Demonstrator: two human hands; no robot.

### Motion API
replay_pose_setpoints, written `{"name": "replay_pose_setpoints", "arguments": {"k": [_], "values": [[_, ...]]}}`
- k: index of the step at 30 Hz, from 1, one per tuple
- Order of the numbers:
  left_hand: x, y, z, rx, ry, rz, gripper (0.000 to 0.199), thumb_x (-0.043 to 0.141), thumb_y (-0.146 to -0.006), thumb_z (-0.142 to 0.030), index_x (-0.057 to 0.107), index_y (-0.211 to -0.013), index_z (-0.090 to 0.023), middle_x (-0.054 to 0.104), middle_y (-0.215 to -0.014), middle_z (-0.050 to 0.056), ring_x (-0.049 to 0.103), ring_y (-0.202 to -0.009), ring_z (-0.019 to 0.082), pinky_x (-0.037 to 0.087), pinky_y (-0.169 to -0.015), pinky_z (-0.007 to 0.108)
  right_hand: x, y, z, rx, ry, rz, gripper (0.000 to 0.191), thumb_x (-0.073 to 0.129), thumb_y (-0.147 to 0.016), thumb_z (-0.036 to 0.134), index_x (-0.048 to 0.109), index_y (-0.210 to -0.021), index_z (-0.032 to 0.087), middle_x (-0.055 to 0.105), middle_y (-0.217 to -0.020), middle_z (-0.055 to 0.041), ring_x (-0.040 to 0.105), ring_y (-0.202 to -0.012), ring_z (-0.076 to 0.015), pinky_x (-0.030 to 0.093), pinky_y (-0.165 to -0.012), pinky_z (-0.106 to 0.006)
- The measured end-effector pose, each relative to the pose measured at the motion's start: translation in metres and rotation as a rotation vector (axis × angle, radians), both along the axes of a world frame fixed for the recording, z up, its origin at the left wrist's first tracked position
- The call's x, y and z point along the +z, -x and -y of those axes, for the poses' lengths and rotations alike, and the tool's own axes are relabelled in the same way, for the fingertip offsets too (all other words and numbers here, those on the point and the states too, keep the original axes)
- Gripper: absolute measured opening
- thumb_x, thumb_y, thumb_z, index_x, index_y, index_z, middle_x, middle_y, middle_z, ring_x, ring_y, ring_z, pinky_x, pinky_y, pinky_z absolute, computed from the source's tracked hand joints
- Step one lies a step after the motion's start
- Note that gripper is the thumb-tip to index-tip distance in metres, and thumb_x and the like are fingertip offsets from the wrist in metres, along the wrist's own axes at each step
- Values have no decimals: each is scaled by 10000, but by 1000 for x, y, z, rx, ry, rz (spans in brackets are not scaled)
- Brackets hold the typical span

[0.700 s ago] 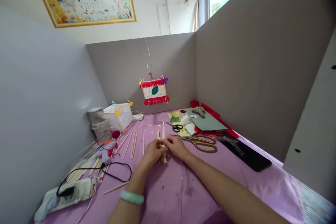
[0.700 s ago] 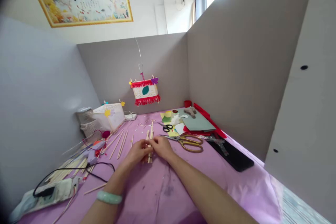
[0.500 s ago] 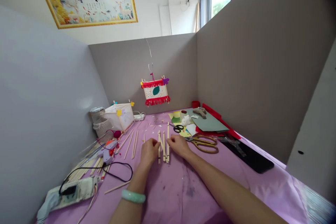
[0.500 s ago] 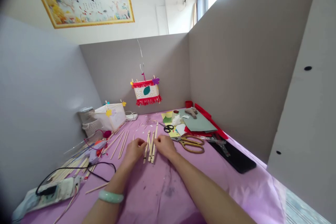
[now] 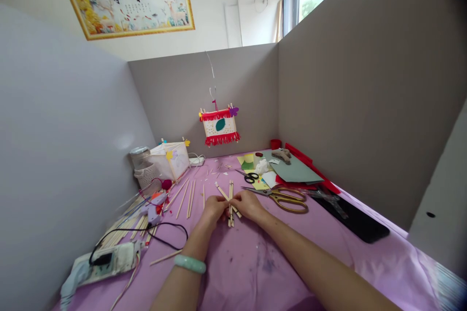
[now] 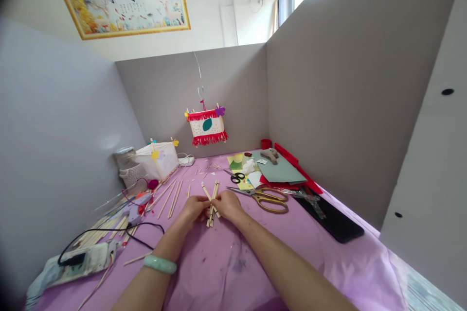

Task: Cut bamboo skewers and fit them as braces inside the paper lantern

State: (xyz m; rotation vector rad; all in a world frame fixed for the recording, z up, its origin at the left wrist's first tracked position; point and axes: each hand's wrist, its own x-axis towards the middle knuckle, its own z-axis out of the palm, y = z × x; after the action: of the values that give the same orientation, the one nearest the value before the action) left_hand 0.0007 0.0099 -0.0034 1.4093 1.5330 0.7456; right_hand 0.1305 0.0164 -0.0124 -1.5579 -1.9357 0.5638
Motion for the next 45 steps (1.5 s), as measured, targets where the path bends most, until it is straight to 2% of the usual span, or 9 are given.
{"name": "replay_pose_setpoints", "arguments": {"k": [5, 10, 14, 18, 24, 28, 32, 38, 45], "values": [[-3, -1, -1, -23, 46, 167, 236, 554, -819, -323, 602, -747, -103, 491, -443, -58, 405, -334, 55, 312, -361, 191, -1, -2, 0, 17, 23, -73, 346, 524, -776, 363, 673, -565, 132, 602, -506, -42, 516, -491, -127, 277, -462, -222], [-1, -3, -2, 34, -118, 325, 325, 652, -668, -324, 586, -895, -101, 539, -507, -25, 432, -358, 72, 308, -345, 198, 0, -3, 2, 66, -56, -204, 226, 503, -807, 293, 664, -793, 136, 654, -688, -24, 563, -607, -124, 358, -532, -198], [9, -4, 0, 56, -347, 404, 332, 647, -642, -353, 549, -896, -162, 593, -747, 0, 507, -501, 76, 361, -388, 182, 5, -1, 7, 103, -293, -280, 219, 418, -882, 285, 584, -973, 174, 643, -851, -17, 560, -701, -120, 386, -632, -206], [12, -2, 0, 52, -460, 385, 271, 635, -655, -361, 570, -830, -165, 578, -712, -4, 515, -530, 99, 343, -382, 183, 2, -2, 8, 121, -480, -207, 182, 401, -893, 246, 566, -911, 171, 616, -839, -34, 549, -732, -143, 381, -665, -230], [5, 0, -2, 50, -491, 323, 270, 624, -675, -356, 672, -857, -163, 548, -553, -30, 458, -454, 100, 333, -416, 203, -4, -4, 6, 211, -439, -125, 217, 394, -900, 244, 583, -982, 175, 631, -941, -56, 556, -898, -173, 374, -791, -256], [2, 1, -4, 33, -460, 342, 244, 637, -668, -400, 668, -709, -161, 524, -498, -38, 452, -446, 98, 313, -415, 201, -4, -3, 6, 179, -298, -199, 236, 366, -909, 282, 567, -908, 157, 621, -781, -48, 556, -712, -162, 370, -671, -252], [-2, 2, -5, 12, -355, 399, 281, 675, -635, -411, 641, -681, -137, 494, -450, -48, 414, -380, 82, 294, -376, 198, -6, -3, 6, 279, -179, -233, 326, 363, -918, 366, 582, -797, 156, 607, -677, -27, 543, -606, -139, 362, -573, -225], [2, 6, 2, -25, -220, 549, 421, 706, -628, -458, 646, -859, -111, 592, -551, 18, 536, -430, 135, 405, -425, 246, -11, 1, 8, 479, 1, -336, 439, 281, -935, 448, 569, -802, 145, 571, -609, 3, 514, -485, -104, 387, -468, -197], [13, 4, 6, 28, -365, 674, 337, 741, -614, -381, 669, -809, -116, 671, -738, 60, 599, -633, 135, 466, -620, 251, -15, -1, 1, 411, -72, -348, 243, 486, -850, 345, 597, -775, 142, 564, -680, 4, 485, -603, -105, 358, -543, -193]]}}
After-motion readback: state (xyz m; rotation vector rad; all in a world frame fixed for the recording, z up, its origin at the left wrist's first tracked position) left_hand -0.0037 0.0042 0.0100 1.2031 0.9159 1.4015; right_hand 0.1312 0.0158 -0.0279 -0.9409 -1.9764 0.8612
